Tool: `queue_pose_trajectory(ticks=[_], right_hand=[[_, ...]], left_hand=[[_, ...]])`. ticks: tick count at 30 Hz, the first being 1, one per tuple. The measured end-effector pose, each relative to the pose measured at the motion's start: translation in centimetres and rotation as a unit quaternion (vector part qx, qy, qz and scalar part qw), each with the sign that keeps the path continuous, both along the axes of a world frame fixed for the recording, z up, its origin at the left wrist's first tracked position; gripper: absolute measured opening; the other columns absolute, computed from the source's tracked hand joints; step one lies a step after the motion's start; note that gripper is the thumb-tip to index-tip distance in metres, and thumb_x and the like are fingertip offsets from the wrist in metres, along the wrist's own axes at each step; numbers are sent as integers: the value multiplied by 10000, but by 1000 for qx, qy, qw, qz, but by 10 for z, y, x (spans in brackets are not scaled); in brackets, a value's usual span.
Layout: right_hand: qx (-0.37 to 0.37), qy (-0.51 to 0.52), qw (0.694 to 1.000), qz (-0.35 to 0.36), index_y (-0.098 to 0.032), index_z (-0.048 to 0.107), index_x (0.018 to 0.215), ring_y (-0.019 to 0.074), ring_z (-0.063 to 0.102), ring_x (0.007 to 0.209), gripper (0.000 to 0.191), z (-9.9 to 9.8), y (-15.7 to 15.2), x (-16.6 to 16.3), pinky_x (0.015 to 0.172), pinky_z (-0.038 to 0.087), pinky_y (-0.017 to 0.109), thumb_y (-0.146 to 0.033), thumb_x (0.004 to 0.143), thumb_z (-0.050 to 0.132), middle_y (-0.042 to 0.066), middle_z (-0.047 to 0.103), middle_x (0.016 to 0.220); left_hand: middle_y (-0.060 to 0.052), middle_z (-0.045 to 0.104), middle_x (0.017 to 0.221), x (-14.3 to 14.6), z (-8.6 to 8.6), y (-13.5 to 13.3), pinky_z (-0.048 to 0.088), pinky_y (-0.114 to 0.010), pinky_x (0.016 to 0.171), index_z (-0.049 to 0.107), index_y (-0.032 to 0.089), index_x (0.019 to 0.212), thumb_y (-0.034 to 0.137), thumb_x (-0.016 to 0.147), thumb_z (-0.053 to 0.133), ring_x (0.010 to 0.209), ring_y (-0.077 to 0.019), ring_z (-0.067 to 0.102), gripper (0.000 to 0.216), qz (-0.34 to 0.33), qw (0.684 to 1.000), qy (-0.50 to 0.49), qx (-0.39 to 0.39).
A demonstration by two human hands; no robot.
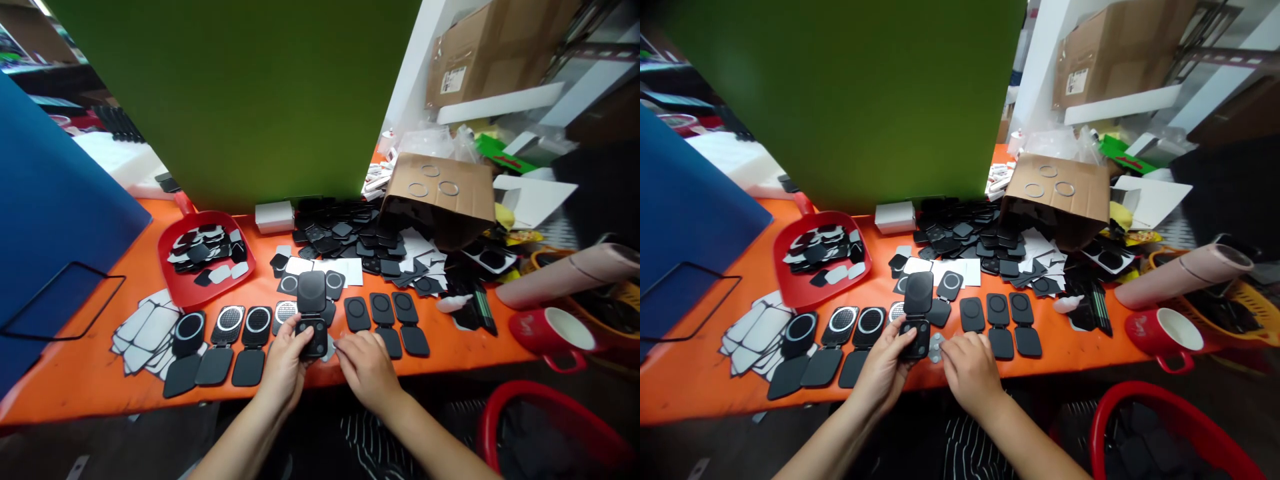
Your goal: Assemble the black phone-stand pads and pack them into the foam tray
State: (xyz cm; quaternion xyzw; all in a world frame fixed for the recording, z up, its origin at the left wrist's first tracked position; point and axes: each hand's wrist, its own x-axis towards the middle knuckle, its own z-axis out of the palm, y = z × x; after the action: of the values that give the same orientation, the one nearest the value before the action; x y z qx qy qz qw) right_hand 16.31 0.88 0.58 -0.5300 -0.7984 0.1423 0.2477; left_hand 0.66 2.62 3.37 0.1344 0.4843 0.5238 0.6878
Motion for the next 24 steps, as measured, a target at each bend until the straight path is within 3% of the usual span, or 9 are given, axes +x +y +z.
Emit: queue_pose_trajectory(ticks=[8, 11, 13, 15, 18, 20, 22, 24], right_hand=[[-3, 51, 997, -65, -210, 607, 945, 198, 508, 824, 183, -4, -4, 35, 766, 343, 359, -204, 840, 457, 43, 629, 864], [-22, 111, 988, -108, -214, 610, 954, 201, 522, 860, 186, -8, -7, 53, 785, 369, 358, -230, 836, 466, 54, 627, 901], [-50, 186, 966, -172, -207, 603, 964, 198, 538, 855, 195, -15, -9, 69, 770, 401, 343, -277, 831, 478, 65, 623, 899], [-76, 300, 912, -268, -194, 570, 989, 179, 561, 755, 245, -23, -8, 90, 692, 437, 312, -350, 822, 484, 57, 623, 817], [-72, 493, 768, -402, -210, 464, 1069, 128, 532, 546, 368, -34, 3, 130, 532, 434, 248, -458, 796, 481, -4, 604, 673], [-73, 584, 684, -431, -238, 402, 1104, 121, 535, 513, 429, -37, 16, 156, 493, 429, 234, -519, 784, 457, -14, 615, 672], [-118, 639, 643, -406, -247, 406, 1072, 143, 577, 559, 441, -38, 32, 178, 494, 448, 255, -584, 789, 382, 15, 637, 725], [-176, 668, 626, -362, -231, 452, 968, 166, 598, 598, 459, -38, 47, 193, 481, 455, 277, -625, 800, 288, 55, 644, 767]], left_hand=[[-35, 612, 936, 3, -1, 0, 500, -218, 559, 506, 218, 1086, 221, 740, 615, 705, -133, 608, 363, -42, 999, -6, 9], [-25, 624, 926, 7, -2, 2, 508, -217, 555, 523, 223, 1068, 220, 722, 636, 694, -137, 616, 363, -47, 999, -2, 7], [-20, 632, 905, 10, -1, 4, 516, -212, 590, 552, 201, 1028, 207, 703, 658, 702, -129, 616, 342, -48, 999, -1, 14], [-20, 638, 909, 12, -2, 7, 520, -200, 636, 574, 186, 997, 182, 683, 676, 735, -122, 614, 330, -42, 999, 2, 16], [-15, 639, 937, 15, -5, 11, 524, -193, 658, 588, 194, 970, 149, 676, 677, 776, -120, 614, 311, -45, 999, 9, 10], [-21, 633, 950, 16, -6, 12, 536, -227, 657, 591, 197, 950, 139, 683, 666, 786, -136, 617, 283, -66, 998, 12, 10], [-34, 612, 1004, 18, -5, 10, 550, -290, 647, 586, 202, 953, 134, 686, 652, 792, -161, 618, 284, -80, 996, 24, 3], [-36, 571, 1090, 20, -1, 6, 556, -333, 628, 567, 225, 990, 105, 663, 647, 786, -171, 615, 357, -75, 996, 46, -18]])
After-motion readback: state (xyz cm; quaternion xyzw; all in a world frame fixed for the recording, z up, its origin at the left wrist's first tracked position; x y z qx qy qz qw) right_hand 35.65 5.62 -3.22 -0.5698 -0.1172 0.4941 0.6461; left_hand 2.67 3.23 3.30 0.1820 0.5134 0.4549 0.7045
